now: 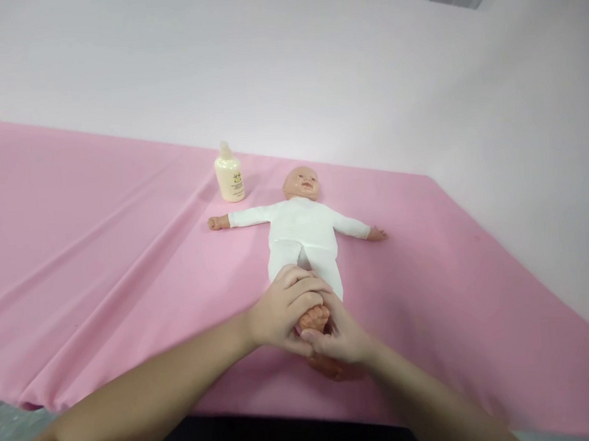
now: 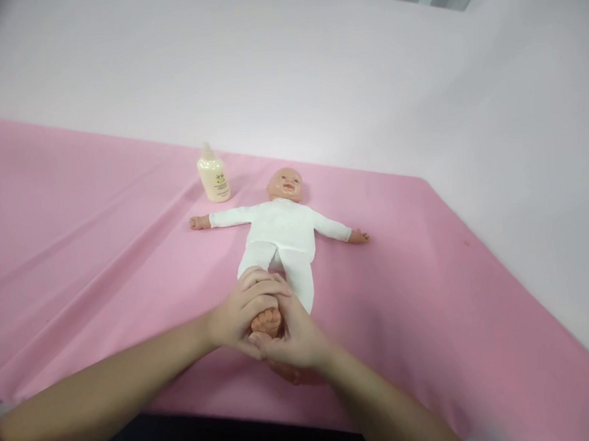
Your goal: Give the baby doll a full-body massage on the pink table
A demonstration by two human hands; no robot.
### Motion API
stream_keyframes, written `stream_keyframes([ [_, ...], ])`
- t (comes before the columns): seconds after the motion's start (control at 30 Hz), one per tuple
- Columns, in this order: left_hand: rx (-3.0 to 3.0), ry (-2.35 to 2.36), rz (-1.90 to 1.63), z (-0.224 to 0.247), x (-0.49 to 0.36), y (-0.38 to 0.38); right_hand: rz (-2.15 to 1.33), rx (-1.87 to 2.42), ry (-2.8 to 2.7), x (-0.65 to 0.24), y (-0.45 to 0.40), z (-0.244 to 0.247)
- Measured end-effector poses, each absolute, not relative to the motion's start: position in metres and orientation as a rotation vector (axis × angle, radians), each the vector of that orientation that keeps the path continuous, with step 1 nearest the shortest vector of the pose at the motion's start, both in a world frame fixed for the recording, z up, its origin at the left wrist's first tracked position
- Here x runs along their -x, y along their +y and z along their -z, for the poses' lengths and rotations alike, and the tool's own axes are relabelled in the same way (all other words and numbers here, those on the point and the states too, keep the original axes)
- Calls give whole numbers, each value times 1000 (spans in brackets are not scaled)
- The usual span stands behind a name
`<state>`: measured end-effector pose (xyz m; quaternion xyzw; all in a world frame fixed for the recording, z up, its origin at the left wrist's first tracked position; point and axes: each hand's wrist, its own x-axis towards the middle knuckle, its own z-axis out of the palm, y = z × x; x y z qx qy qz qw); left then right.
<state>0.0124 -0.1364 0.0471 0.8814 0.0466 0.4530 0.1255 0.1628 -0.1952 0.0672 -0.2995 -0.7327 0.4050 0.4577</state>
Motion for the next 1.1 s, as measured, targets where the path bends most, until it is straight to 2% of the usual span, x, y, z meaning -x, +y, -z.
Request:
stream_keyframes([
  [1.1,-2517,103,-1370,-49,-13,-138,-1018,654,-1889,-166,-194,-70],
])
